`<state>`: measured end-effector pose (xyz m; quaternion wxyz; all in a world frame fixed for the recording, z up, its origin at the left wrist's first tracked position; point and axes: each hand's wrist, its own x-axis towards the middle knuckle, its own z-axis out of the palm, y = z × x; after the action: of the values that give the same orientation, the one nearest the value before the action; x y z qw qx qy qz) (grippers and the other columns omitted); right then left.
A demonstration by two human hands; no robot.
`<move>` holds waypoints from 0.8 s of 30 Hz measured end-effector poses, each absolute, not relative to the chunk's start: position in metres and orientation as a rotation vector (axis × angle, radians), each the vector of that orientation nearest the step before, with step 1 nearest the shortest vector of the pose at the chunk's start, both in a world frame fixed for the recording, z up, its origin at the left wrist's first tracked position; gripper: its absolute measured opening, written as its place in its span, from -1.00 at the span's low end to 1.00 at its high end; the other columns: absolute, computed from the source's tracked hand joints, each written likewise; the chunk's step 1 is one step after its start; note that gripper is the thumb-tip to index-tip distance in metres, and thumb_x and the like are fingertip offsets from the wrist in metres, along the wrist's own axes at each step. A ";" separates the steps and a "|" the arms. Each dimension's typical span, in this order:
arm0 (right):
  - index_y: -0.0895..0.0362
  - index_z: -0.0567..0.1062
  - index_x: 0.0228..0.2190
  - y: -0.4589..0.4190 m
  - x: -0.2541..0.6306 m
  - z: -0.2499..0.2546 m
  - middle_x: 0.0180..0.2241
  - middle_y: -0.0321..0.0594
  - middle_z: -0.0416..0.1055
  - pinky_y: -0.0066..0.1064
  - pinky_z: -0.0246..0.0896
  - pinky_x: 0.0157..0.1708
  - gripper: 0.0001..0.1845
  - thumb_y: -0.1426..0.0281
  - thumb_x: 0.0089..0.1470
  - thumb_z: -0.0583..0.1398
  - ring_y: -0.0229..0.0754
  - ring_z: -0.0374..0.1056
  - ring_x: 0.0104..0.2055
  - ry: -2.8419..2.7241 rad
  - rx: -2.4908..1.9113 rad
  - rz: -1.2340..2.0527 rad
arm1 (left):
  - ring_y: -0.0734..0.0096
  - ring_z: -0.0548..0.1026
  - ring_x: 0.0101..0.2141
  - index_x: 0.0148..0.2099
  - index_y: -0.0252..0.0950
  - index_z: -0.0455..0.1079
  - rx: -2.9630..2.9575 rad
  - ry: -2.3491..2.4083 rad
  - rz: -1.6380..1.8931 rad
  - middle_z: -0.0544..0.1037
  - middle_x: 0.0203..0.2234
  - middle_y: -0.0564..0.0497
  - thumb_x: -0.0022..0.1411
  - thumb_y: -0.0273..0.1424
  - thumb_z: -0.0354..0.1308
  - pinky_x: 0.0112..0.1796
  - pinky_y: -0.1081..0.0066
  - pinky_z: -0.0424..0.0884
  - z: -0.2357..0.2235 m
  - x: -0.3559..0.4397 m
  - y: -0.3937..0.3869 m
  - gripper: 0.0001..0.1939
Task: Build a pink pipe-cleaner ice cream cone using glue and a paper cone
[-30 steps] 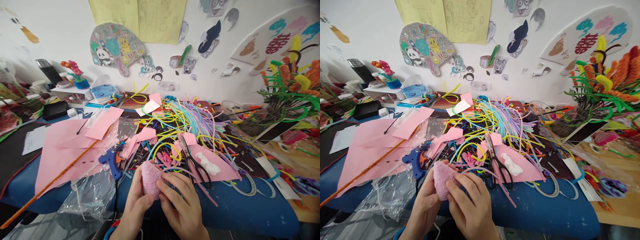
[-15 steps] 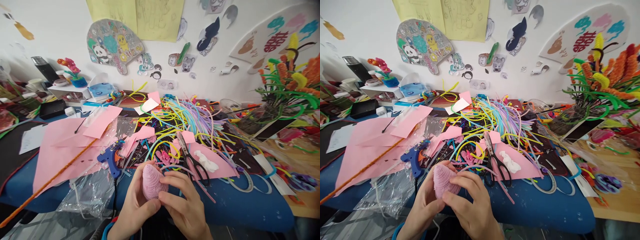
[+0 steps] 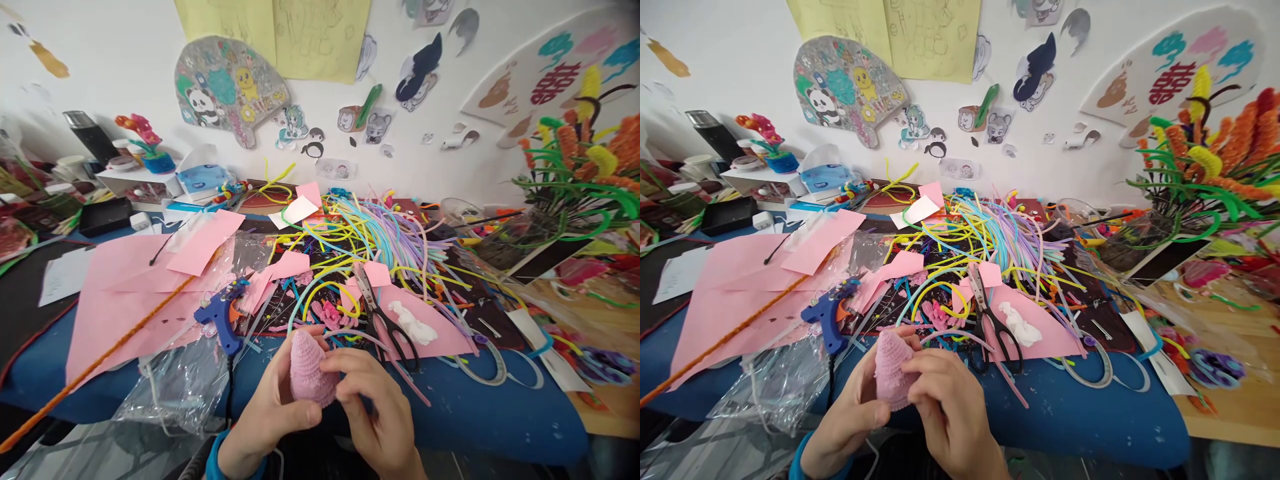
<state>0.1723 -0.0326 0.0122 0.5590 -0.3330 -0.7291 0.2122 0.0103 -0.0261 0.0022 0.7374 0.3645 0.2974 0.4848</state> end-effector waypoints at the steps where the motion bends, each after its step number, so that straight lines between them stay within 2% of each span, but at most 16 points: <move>1: 0.06 0.38 -0.18 -0.034 0.173 0.010 -0.19 -0.16 0.57 -0.21 0.48 -0.08 -0.84 0.53 0.30 0.06 -0.14 0.49 -0.08 -1.672 -0.803 0.562 | 0.11 0.46 -0.08 0.16 -0.11 0.42 0.791 0.650 1.057 0.47 -0.08 -0.04 -0.14 -0.20 0.51 -0.11 0.30 0.40 0.003 0.010 -0.026 -0.23; 4: 0.05 0.35 -0.19 -0.037 0.176 0.005 -0.17 -0.15 0.57 -0.15 0.44 -0.05 -0.81 0.49 0.35 -0.04 -0.11 0.48 -0.04 -1.542 -0.867 0.675 | 0.09 0.44 -0.04 0.15 -0.08 0.43 0.779 0.648 1.047 0.49 -0.11 -0.03 -0.14 -0.21 0.52 -0.05 0.29 0.37 0.006 0.010 -0.026 -0.25; 9: 0.06 0.31 -0.36 -0.037 0.185 0.005 -0.27 -0.22 0.49 -0.28 0.40 -0.12 -0.71 0.44 0.37 -0.10 -0.15 0.44 -0.11 -1.425 -1.013 0.564 | 0.32 0.44 -0.20 0.09 -0.10 0.45 0.827 0.638 1.103 0.46 -0.14 0.01 -0.12 -0.26 0.51 -0.23 0.47 0.39 0.009 0.013 -0.024 -0.33; 11: 0.06 0.31 -0.42 -0.035 0.189 0.005 -0.37 -0.25 0.42 -0.36 0.39 -0.24 -0.68 0.43 0.37 -0.09 -0.18 0.43 -0.22 -1.416 -1.083 0.519 | 0.34 0.43 -0.20 0.07 -0.11 0.46 0.819 0.655 1.125 0.46 -0.14 0.01 -0.15 -0.27 0.52 -0.25 0.49 0.39 0.008 0.014 -0.023 -0.32; 13: 0.07 0.31 -0.48 -0.033 0.192 0.003 -0.48 -0.30 0.35 -0.43 0.34 -0.39 -0.66 0.40 0.36 -0.03 -0.22 0.38 -0.38 -1.453 -1.180 0.466 | 0.30 0.44 -0.14 0.09 -0.09 0.47 0.752 0.699 1.139 0.48 -0.10 0.02 -0.17 -0.29 0.52 -0.18 0.48 0.40 0.006 0.013 -0.023 -0.29; 15: 0.08 0.39 -0.45 -0.032 0.194 0.001 -0.49 -0.32 0.39 -0.46 0.33 -0.44 -0.74 0.39 0.31 0.07 -0.25 0.38 -0.44 -1.521 -1.283 0.405 | 0.25 0.45 -0.06 0.11 -0.07 0.47 0.671 0.733 1.126 0.51 -0.06 0.03 -0.16 -0.32 0.52 -0.09 0.43 0.39 0.006 0.013 -0.024 -0.28; 17: 0.08 0.48 -0.26 -0.033 0.195 -0.001 -0.38 -0.28 0.52 -0.44 0.41 -0.35 -0.91 0.40 0.27 0.15 -0.22 0.46 -0.37 -1.578 -1.323 0.405 | 0.20 0.46 -0.02 0.12 -0.04 0.48 0.633 0.704 1.103 0.54 -0.05 0.02 -0.11 -0.35 0.49 -0.04 0.38 0.38 0.005 0.013 -0.023 -0.33; 19: 0.06 0.47 -0.09 -0.037 0.194 0.000 -0.22 -0.21 0.56 -0.38 0.48 -0.21 -0.81 0.41 0.25 0.17 -0.16 0.52 -0.21 -1.630 -1.268 0.459 | 0.16 0.46 0.02 0.10 -0.03 0.49 0.618 0.657 1.098 0.57 -0.05 0.03 -0.05 -0.37 0.45 0.00 0.32 0.37 0.005 0.014 -0.022 -0.39; 22: 0.05 0.47 -0.05 -0.041 0.188 0.003 -0.08 -0.13 0.53 -0.29 0.48 -0.07 -0.76 0.41 0.23 0.21 -0.10 0.49 -0.04 -1.739 -1.140 0.480 | 0.09 0.42 0.11 0.10 -0.03 0.49 0.591 0.659 1.101 0.56 0.02 0.02 0.01 -0.39 0.40 0.10 0.23 0.33 0.005 0.016 -0.021 -0.44; 24: 0.06 0.47 -0.04 -0.042 0.184 0.003 -0.05 -0.11 0.50 -0.26 0.47 -0.03 -0.75 0.44 0.23 0.20 -0.09 0.47 0.00 -1.781 -1.113 0.431 | 0.07 0.39 0.15 0.13 -0.02 0.48 0.605 0.694 1.106 0.55 0.06 0.02 0.10 -0.38 0.37 0.14 0.19 0.30 0.004 0.017 -0.022 -0.49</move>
<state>0.1845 -0.0418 0.0031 0.4784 -0.4558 -0.7296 0.1765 0.0172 -0.0223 0.0044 0.7520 0.2771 0.3180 0.5065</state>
